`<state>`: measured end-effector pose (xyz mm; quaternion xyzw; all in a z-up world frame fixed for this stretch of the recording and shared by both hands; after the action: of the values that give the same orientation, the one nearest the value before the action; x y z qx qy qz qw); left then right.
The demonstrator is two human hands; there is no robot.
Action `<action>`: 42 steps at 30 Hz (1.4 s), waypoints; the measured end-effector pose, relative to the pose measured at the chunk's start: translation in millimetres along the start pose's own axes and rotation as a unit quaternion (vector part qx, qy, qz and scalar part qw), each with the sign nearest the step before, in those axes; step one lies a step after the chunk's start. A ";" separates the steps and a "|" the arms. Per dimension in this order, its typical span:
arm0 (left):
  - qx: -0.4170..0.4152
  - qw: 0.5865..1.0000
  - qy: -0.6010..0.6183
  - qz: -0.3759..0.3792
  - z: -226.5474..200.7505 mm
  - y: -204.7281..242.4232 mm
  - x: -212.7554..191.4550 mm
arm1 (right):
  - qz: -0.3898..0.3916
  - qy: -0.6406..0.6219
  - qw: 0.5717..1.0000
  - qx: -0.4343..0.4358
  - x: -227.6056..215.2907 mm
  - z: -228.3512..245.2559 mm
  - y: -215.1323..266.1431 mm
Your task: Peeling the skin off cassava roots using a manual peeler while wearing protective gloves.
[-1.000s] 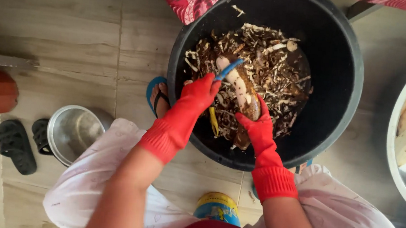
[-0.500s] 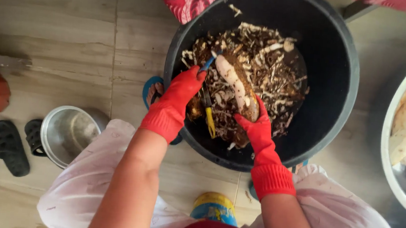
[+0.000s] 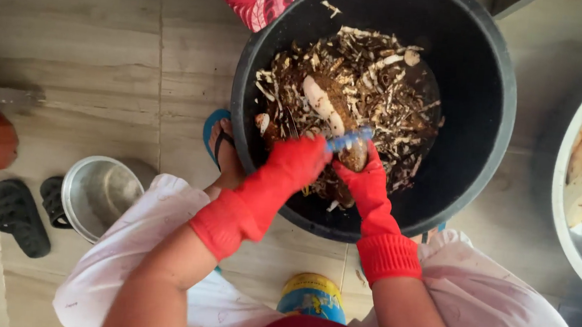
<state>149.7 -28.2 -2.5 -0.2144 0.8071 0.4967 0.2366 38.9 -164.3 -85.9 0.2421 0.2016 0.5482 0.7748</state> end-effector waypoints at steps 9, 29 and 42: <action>0.001 0.984 -0.117 -0.133 100.2 -88.6 -22.4 | -0.012 0.032 0.999 -0.013 -5.4 10.8 5.1; -0.132 0.990 0.007 0.039 134.1 -102.2 -21.8 | 0.011 0.108 0.994 -0.008 2.7 24.3 15.7; -0.119 0.992 -0.031 0.040 123.7 -88.4 -36.6 | 0.034 0.063 0.997 0.007 -2.8 14.6 1.6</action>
<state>251.1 50.9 -91.4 -0.1928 0.7428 0.6044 0.2138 45.3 -168.8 -73.1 0.2185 0.2457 0.5868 0.7399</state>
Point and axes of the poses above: each hand's wrist, its own y-axis away from the middle knuckle, its own x-axis out of the palm, z = x × y, the point moved 8 cm from there along -y, towards the middle knuckle, and after that the axes turned 7 degrees about z, right-handed, at the moved point
